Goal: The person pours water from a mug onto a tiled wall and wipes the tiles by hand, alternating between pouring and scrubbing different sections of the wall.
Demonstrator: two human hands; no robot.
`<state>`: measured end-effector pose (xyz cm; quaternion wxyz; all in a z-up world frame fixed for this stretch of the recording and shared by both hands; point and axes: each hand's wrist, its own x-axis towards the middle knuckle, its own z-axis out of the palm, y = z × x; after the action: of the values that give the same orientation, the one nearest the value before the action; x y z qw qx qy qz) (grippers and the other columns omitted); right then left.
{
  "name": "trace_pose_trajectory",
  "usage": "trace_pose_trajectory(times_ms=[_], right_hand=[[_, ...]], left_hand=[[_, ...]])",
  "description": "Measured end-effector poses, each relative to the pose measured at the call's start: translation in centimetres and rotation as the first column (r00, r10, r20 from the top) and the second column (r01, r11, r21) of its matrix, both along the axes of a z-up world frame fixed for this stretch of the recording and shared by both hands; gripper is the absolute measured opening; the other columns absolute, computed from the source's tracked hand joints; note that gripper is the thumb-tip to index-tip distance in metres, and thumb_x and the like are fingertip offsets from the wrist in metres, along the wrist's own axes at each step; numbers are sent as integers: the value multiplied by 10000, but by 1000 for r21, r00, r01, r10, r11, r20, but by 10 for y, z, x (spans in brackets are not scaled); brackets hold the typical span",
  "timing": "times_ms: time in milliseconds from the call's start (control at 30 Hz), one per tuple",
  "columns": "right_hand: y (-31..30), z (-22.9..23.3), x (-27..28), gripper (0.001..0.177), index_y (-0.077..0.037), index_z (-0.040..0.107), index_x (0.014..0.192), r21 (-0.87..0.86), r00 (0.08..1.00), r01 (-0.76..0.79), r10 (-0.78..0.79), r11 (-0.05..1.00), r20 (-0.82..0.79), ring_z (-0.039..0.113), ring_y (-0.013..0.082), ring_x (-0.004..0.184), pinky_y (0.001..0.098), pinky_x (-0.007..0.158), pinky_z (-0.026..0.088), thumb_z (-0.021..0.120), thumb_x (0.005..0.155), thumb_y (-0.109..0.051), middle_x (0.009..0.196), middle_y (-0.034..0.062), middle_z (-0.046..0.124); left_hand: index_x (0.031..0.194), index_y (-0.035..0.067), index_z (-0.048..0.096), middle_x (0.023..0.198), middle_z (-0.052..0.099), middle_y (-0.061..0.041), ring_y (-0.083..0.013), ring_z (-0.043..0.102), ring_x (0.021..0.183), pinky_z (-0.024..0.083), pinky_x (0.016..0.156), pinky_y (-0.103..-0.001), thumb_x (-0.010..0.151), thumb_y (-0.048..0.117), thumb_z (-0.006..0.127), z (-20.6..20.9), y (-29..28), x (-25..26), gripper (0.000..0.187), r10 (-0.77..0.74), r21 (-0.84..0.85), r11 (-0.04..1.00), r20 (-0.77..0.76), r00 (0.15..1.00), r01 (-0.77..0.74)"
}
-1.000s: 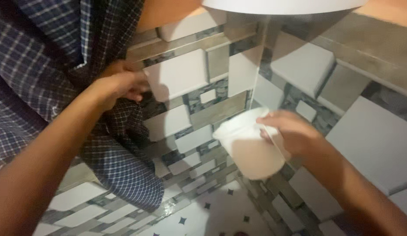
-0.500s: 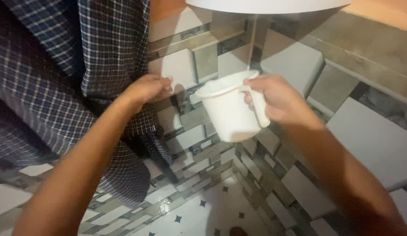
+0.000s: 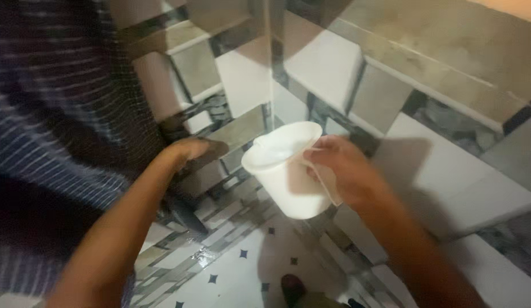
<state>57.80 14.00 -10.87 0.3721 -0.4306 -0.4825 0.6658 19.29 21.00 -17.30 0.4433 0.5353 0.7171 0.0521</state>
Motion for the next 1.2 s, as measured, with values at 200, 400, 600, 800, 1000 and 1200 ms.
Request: trace_pose_trajectory(times_ms=[200, 400, 600, 800, 1000, 1200], right_hand=[[-17, 24, -4, 408, -61, 610, 1199, -60, 902, 72, -39, 996, 430, 711, 254, 976, 384, 848, 571, 699, 852, -256, 1081, 131, 721], [-14, 12, -12, 418, -6, 619, 1148, -25, 949, 207, -195, 978, 248, 713, 286, 996, 399, 917, 539, 721, 818, -240, 1086, 183, 730], [-23, 0, -28, 435, -25, 636, 1150, 38, 843, 441, -429, 897, 326, 725, 273, 875, 405, 793, 555, 747, 793, -248, 1001, 158, 748], [-79, -54, -44, 383, 28, 641, 1128, 57, 751, 588, -570, 807, 333, 594, 202, 729, 353, 651, 488, 760, 859, -218, 869, 125, 657], [-126, -109, -21, 265, -1, 610, 1096, -300, 652, 752, -731, 587, 202, 657, 171, 768, 303, 670, 567, 705, 861, -77, 914, 98, 688], [-156, -133, 32, 286, 15, 614, 1130, -419, 589, 761, -797, 495, 129, 669, 212, 825, 292, 646, 571, 660, 848, -2, 974, 136, 674]], left_hand=[[1494, 191, 528, 1455, 651, -143, -367, 576, 1360, 494, 1043, -561, 938, 520, 488, -3, 28, 41, 647, -19, 6, 1000, 174, 985, 18], [1522, 151, 438, 1461, 528, -104, -300, 512, 1377, 498, 1057, -537, 947, 638, 408, -7, 39, 93, 754, -112, -58, 988, 378, 919, 145], [1403, -25, 540, 1217, 706, -171, -272, 703, 1053, 571, 911, -432, 971, 416, 604, -29, 45, 112, 621, -97, 95, 995, 801, 591, 34], [1233, -77, 696, 1045, 729, -140, -234, 685, 875, 567, 787, -391, 984, 323, 617, -58, 63, 118, 477, -380, 255, 924, 538, 753, 284], [1421, 43, 562, 1219, 687, -192, -365, 669, 1075, 530, 957, -545, 974, 472, 507, -142, 55, 176, 622, 44, -332, 900, 712, 701, 281], [1463, 29, 490, 1431, 523, -188, -410, 543, 1249, 455, 1059, -581, 1002, 562, 439, -226, 1, 256, 707, 266, -540, 835, 571, 776, 111]])
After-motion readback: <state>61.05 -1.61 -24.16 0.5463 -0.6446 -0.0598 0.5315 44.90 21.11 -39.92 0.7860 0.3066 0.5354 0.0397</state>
